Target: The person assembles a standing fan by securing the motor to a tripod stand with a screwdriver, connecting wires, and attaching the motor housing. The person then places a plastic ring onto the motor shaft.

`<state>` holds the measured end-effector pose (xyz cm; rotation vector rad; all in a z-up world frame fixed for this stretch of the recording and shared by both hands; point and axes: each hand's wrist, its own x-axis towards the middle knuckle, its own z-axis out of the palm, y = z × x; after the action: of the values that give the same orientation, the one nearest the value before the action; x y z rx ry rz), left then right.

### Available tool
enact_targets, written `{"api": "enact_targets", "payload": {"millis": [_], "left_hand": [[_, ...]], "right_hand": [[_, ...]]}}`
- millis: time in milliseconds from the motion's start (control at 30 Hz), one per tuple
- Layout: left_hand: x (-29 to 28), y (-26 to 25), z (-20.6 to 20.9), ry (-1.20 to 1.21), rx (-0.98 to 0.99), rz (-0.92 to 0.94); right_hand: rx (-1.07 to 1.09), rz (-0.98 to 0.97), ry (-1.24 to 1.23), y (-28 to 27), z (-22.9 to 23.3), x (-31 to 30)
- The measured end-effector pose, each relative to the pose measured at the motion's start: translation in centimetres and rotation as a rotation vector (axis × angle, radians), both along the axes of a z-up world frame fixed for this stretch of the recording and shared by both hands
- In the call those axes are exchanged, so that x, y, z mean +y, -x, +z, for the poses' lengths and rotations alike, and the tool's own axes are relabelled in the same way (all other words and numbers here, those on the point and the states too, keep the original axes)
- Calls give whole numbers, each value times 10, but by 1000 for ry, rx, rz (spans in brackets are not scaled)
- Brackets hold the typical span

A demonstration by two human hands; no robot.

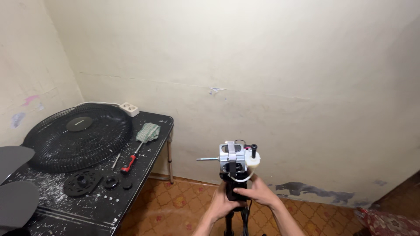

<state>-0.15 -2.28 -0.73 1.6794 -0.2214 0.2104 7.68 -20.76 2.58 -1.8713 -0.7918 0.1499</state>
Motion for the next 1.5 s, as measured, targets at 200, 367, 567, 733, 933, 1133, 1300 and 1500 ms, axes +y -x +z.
{"api": "enact_targets", "payload": {"millis": [200,367,567,733,933,1133,1300,1500], "left_hand": [[-36,-15,-23,-22,-212,302],[-59,-36,-30,-80,-236,402],[-41,-46,-22,12,-208,271],[-28,-56,-32,-215,-244,177],[-13,-70,-51,-217,-184,128],[0,-80,-35,-191,-118,30],[1,-92,-28,-234,-62,-20],[-13,-90,-66,-296,-61,-9]], "right_hand": [[77,7,-210,16,2,1],[-47,-222,-174,17,8,12],[-112,-354,-133,10,4,9],[-248,-473,63,3,-17,17],[-238,-388,-195,-7,-34,23],[35,-211,-118,-20,-27,25],[-140,-349,-143,-10,-17,27],[-151,-397,-127,6,-29,17]]}}
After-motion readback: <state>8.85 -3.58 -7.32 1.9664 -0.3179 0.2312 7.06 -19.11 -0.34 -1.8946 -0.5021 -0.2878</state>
